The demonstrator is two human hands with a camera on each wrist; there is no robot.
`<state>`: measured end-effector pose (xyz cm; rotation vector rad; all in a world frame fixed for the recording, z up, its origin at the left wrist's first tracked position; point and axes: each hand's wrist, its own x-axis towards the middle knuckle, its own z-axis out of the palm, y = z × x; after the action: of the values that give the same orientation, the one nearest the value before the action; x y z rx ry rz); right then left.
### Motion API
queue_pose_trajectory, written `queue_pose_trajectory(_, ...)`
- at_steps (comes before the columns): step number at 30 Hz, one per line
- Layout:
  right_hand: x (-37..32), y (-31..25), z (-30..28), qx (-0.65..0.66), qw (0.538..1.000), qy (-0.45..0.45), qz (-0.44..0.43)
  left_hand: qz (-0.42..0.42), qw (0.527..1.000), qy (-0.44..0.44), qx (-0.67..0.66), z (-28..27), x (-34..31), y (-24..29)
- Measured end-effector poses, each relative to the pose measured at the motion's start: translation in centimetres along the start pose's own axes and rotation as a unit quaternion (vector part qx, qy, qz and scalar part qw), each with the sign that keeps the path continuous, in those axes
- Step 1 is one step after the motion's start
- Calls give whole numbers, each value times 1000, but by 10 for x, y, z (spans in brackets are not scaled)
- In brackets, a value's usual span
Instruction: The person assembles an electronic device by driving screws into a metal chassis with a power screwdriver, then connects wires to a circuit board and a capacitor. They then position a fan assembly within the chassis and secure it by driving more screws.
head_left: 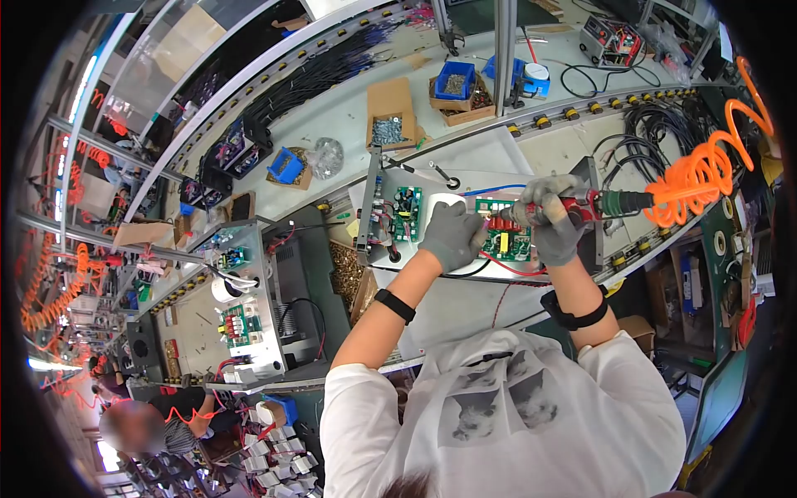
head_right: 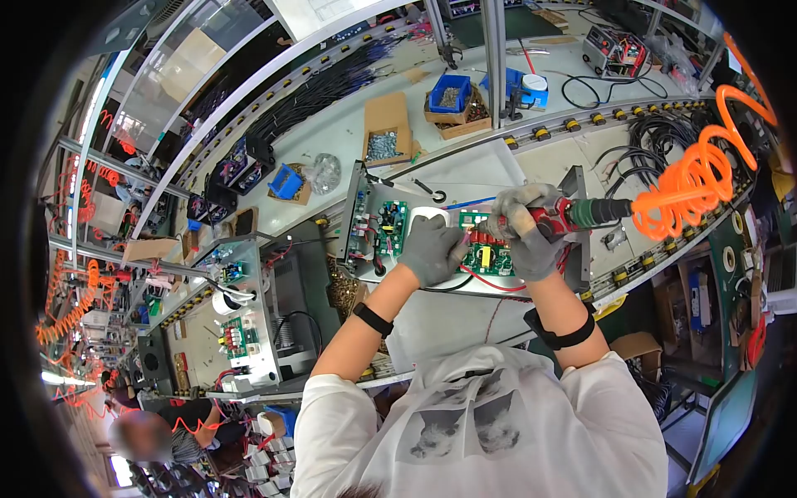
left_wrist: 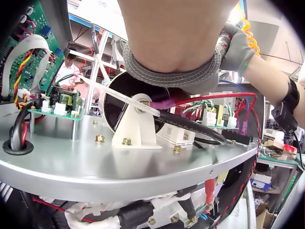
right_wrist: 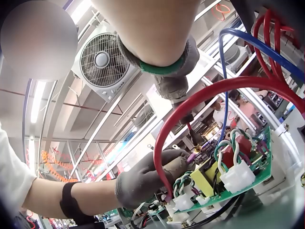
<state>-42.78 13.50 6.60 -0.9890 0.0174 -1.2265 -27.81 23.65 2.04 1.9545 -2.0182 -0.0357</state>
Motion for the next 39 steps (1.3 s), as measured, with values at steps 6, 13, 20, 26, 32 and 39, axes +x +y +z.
queue_pose_trajectory(6,17,4,1,13,997,41,69,39,977,197,-71,20,-7,-19)
queue_pose_trajectory(13,26,18,3,-58,995,16,86,15,964,261,-51,18,-11,-16)
queue_pose_trajectory(20,11,25,9,-77,986,17,150,20,983,183,-5,19,-10,-14)
queue_pose_trajectory(26,11,30,15,-145,953,-19,266,34,990,133,15,15,-3,-15)
queue_pose_trajectory(32,5,37,26,-221,954,-85,186,13,999,25,20,10,1,-17)
queue_pose_trajectory(39,8,41,35,-252,951,32,175,13,999,37,2,8,0,-20)
